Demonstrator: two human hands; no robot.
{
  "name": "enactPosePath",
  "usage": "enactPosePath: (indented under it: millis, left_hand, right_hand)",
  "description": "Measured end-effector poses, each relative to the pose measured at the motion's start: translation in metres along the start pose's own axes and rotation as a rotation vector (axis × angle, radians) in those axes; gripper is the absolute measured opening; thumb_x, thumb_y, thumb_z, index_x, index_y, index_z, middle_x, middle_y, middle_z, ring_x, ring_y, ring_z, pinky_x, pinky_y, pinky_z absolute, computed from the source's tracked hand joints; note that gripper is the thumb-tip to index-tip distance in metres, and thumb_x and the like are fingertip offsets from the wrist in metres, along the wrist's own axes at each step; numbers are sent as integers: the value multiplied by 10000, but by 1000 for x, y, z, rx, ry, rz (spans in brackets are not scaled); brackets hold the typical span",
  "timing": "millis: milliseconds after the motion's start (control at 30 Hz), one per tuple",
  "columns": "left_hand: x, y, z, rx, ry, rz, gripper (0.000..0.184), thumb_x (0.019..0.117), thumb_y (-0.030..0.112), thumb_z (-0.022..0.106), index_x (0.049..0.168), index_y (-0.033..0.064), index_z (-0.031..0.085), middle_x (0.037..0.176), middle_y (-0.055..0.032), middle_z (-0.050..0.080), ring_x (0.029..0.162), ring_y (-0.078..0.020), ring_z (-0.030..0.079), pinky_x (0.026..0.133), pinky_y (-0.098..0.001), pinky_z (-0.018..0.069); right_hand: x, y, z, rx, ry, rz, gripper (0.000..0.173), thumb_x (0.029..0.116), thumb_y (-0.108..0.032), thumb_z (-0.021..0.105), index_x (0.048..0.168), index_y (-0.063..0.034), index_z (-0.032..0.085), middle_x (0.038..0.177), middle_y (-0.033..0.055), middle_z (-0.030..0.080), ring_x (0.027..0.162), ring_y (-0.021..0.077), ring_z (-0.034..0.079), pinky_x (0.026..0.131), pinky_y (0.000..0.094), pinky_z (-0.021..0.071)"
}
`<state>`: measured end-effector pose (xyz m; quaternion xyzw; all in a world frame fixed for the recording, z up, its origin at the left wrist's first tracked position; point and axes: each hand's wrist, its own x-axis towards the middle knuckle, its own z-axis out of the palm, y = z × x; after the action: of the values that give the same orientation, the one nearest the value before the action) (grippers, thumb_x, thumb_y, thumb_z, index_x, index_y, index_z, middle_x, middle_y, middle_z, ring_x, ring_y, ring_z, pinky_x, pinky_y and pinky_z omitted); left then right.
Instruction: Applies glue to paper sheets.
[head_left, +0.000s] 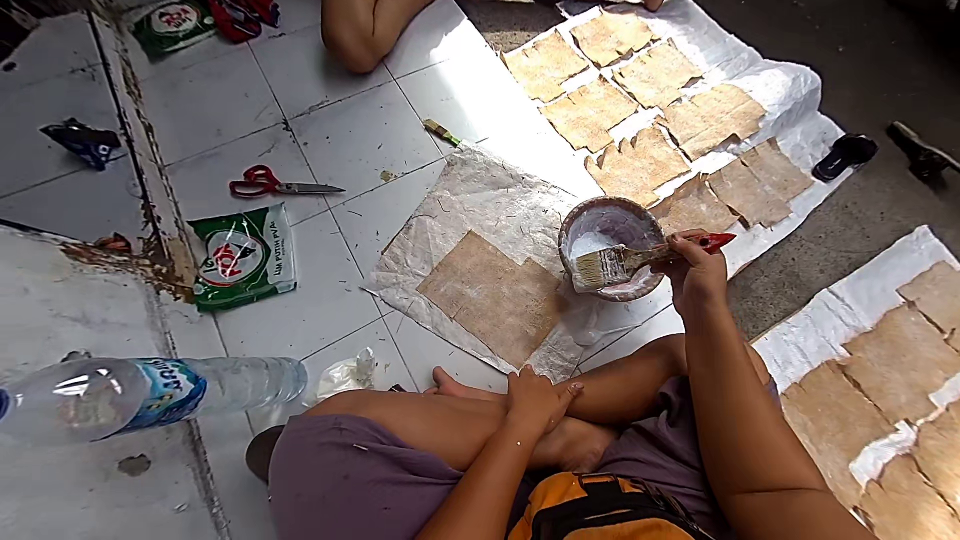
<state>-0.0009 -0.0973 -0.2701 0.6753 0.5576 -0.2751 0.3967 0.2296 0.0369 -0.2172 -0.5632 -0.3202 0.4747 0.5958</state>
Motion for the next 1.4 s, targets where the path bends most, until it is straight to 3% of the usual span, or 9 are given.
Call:
enactPosePath:
  millis: [233, 400, 600, 733, 833, 933, 1067, 1233, 1400]
  left_hand:
    - [0, 0, -1, -4, 1, -2, 1015, 981, 774, 97, 1378, -24, 583, 1527, -261, 472, 1482, -393, 377, 1147, -606, 320]
    - [1, 0, -1, -7, 4, -10, 1014, 977, 781, 108, 1359, -20, 598, 1521, -262, 476, 1470, -396, 391, 1138, -603, 329]
    - [1, 0, 2, -13, 22, -6, 982, 984, 774, 136, 1333, -5, 623, 1489, -243, 518, 1458, -378, 413, 1135, -596, 336]
    - [2, 0, 1, -9, 13, -10, 982, 987, 770, 128, 1342, -5, 614, 1496, -241, 512, 1462, -373, 408, 1138, -593, 334]
    - [3, 1, 3, -11, 11, -18, 909, 1010, 732, 191, 1349, 2, 614, 1505, -239, 501, 1457, -376, 411, 1132, -595, 333]
    - [1, 0, 4, -10, 39, 1, 764, 1036, 634, 284, 1312, 16, 639, 1467, -210, 546, 1441, -364, 429, 1109, -595, 347]
    - [1, 0, 1, 5, 27, 2, 788, 1040, 638, 246, 1309, 9, 637, 1433, -222, 568, 1426, -385, 437, 1102, -603, 353]
    - [2, -1, 0, -27, 19, -14, 952, 999, 752, 155, 1348, -9, 608, 1514, -248, 489, 1472, -382, 392, 1143, -600, 331]
    - [3, 1, 4, 22, 34, -7, 762, 1036, 630, 282, 1321, 18, 634, 1456, -200, 557, 1428, -358, 443, 1096, -591, 361]
  right_hand:
    - [-30, 75, 45, -424, -468, -117, 102, 950, -76, 680, 1026, -9, 674, 868, 40, 680, 728, 86, 640, 707, 302, 575]
    - [-35, 60, 44, -660, -408, -412, 96, 947, -102, 694, 962, -7, 689, 811, 78, 677, 704, 124, 622, 687, 354, 526]
    - [-56, 81, 51, -597, -523, -245, 107, 955, -102, 698, 995, -4, 698, 823, 88, 684, 691, 147, 637, 694, 377, 553]
    - [-49, 69, 50, -866, -438, -579, 100, 945, -110, 688, 973, -21, 724, 890, 135, 708, 839, 268, 694, 768, 480, 562]
    - [-67, 80, 50, -1012, -613, -766, 81, 897, -71, 697, 951, -42, 750, 907, 150, 711, 900, 335, 706, 780, 493, 591]
    - [-90, 79, 62, -961, -751, -730, 84, 901, -105, 682, 917, -49, 742, 825, 112, 687, 816, 282, 698, 711, 445, 585]
    - [-86, 78, 75, -583, -618, -413, 100, 943, -112, 695, 955, -14, 713, 858, 70, 708, 762, 120, 678, 737, 334, 592]
    - [-52, 83, 66, -807, -406, -557, 119, 960, -119, 687, 993, -8, 716, 904, 139, 710, 831, 257, 692, 770, 461, 569]
    - [-92, 95, 62, -997, -772, -835, 73, 900, -81, 678, 921, -50, 741, 885, 132, 709, 869, 318, 703, 726, 459, 596]
